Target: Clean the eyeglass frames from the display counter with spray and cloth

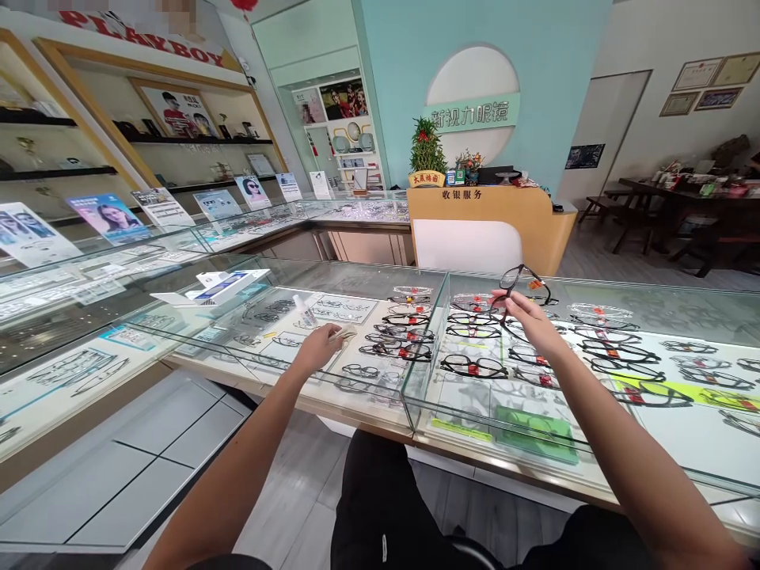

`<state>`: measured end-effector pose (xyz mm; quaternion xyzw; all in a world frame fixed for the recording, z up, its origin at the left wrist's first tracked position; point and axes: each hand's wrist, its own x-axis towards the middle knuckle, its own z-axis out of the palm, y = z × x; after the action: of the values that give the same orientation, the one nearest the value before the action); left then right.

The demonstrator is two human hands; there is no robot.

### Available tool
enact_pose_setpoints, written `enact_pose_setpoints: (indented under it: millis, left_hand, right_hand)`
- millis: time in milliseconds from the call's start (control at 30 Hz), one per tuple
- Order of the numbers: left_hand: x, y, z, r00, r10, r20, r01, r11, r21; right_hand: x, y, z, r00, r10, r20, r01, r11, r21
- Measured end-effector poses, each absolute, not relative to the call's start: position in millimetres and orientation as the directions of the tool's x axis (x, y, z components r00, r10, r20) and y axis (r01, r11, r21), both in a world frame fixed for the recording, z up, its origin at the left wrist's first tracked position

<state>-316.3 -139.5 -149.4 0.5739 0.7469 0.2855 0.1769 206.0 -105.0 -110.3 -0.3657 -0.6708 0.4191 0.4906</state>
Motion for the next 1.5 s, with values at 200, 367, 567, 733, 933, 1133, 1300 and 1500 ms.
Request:
enact_pose_setpoints:
  millis: [200,367,567,733,933,1133,1300,1500]
  left_hand:
    - [-309.1,-138.9,-139.0,-0.397,0.914,0.079,0.512,0.15,0.846]
    - [-298.8,-136.0,-122.4,-0.475,0.88,-0.02,0.188,0.124,0.974]
    - [-269.6,-147.1,-97.6,-0.375,0.926,-0.037,-0.024,0.03,0.999]
    - [-231.9,-161.6,-80.4,-0.23,0.973,-0.014,-0.066,-0.001,0.998]
    - [-192.6,-167.9,-65.5,-0.1,0.995,0.017,-0.064,-0.024,0.998]
    - [-151.5,-160.3,-47.9,-0.028,0.997,0.074,-0.034,-0.075,0.997]
    - [-107.4,-136.1,-35.1,0.068,0.968,0.243,0.096,-0.248,0.964]
    - [-50.4,-111.2,-1.8,0.251,0.861,0.443,0.201,-0.494,0.846]
  right_hand:
    - [206.8,-104.2,-110.4,-0.259,0.898,0.355,0.082,0.387,-0.919]
    - [206.9,-104.6,-110.1,-0.26,0.899,0.351,0.085,0.384,-0.92]
    - [207.2,-104.2,-111.6,-0.263,0.9,0.347,0.074,0.377,-0.923]
    - [207.2,-104.8,-110.5,-0.263,0.9,0.348,0.071,0.378,-0.923]
    - [206.9,-106.9,-107.2,-0.26,0.901,0.348,0.078,0.379,-0.922]
    - [205.8,-109.4,-103.8,-0.246,0.9,0.359,0.077,0.388,-0.919]
    - [206.8,-106.2,-104.5,-0.234,0.9,0.369,0.066,0.393,-0.917]
    - [209.4,-99.7,-105.3,-0.233,0.901,0.367,0.026,0.383,-0.923]
